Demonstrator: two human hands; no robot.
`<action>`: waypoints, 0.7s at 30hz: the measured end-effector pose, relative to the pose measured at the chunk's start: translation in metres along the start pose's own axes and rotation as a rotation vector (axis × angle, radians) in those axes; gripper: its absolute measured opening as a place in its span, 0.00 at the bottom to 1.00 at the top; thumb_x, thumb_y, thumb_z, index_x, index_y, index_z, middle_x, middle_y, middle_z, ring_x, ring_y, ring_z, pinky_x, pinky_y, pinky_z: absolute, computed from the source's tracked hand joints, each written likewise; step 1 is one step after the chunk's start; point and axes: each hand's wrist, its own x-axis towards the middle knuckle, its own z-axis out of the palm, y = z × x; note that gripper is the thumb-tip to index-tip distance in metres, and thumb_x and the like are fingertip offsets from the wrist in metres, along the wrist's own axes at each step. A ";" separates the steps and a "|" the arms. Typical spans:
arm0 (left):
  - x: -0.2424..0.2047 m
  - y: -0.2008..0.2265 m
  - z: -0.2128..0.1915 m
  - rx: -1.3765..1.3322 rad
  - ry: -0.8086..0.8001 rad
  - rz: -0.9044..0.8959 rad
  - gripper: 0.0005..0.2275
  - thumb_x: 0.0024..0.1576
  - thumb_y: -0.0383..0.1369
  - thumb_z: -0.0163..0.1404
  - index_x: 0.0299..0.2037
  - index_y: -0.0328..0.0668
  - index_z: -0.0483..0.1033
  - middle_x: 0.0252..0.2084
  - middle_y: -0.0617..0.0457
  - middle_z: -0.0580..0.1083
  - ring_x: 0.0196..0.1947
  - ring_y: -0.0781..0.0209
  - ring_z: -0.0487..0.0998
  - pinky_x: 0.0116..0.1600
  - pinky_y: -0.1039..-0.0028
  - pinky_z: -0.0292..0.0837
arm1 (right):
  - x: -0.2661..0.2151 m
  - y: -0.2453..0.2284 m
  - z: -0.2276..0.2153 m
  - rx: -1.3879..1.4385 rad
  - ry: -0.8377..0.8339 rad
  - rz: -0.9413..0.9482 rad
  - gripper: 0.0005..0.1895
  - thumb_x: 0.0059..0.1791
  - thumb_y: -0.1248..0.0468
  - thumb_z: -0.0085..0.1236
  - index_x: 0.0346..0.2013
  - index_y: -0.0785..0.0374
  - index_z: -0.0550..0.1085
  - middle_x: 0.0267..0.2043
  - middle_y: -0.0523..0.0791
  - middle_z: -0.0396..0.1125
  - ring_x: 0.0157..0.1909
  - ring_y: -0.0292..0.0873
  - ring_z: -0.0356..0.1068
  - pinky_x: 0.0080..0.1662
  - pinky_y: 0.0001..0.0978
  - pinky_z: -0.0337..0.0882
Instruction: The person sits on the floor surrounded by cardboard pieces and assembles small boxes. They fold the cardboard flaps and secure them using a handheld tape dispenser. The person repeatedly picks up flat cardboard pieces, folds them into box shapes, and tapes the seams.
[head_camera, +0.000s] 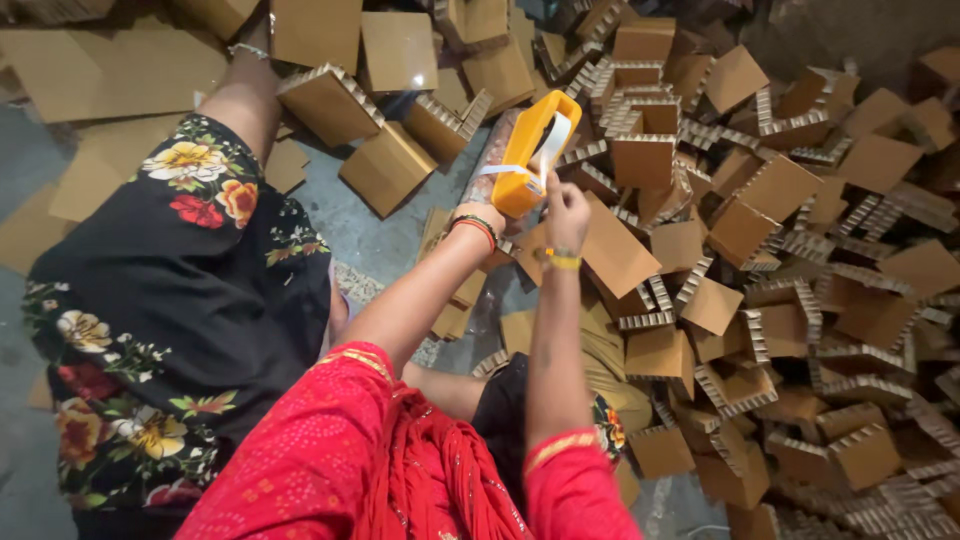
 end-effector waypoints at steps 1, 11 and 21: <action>0.000 -0.001 -0.002 0.005 -0.015 0.011 0.17 0.63 0.36 0.40 0.53 0.42 0.82 0.57 0.42 0.78 0.57 0.47 0.80 0.58 0.57 0.76 | -0.028 -0.005 -0.003 0.102 -0.001 0.007 0.22 0.55 0.50 0.62 0.25 0.59 0.69 0.22 0.35 0.59 0.25 0.29 0.55 0.29 0.25 0.54; -0.068 0.019 -0.082 0.091 -0.232 0.014 0.15 0.59 0.33 0.53 0.55 0.39 0.77 0.59 0.46 0.74 0.55 0.44 0.78 0.51 0.46 0.78 | -0.132 0.080 0.019 -0.205 0.002 0.338 0.27 0.50 0.44 0.64 0.18 0.61 0.72 0.21 0.37 0.64 0.25 0.34 0.58 0.29 0.34 0.60; -0.062 0.006 -0.073 0.114 -0.165 0.073 0.15 0.57 0.36 0.55 0.53 0.41 0.79 0.56 0.47 0.76 0.54 0.48 0.79 0.50 0.52 0.79 | -0.084 0.045 0.004 0.107 -0.266 -0.133 0.24 0.56 0.53 0.60 0.57 0.68 0.72 0.49 0.42 0.72 0.49 0.37 0.71 0.52 0.32 0.71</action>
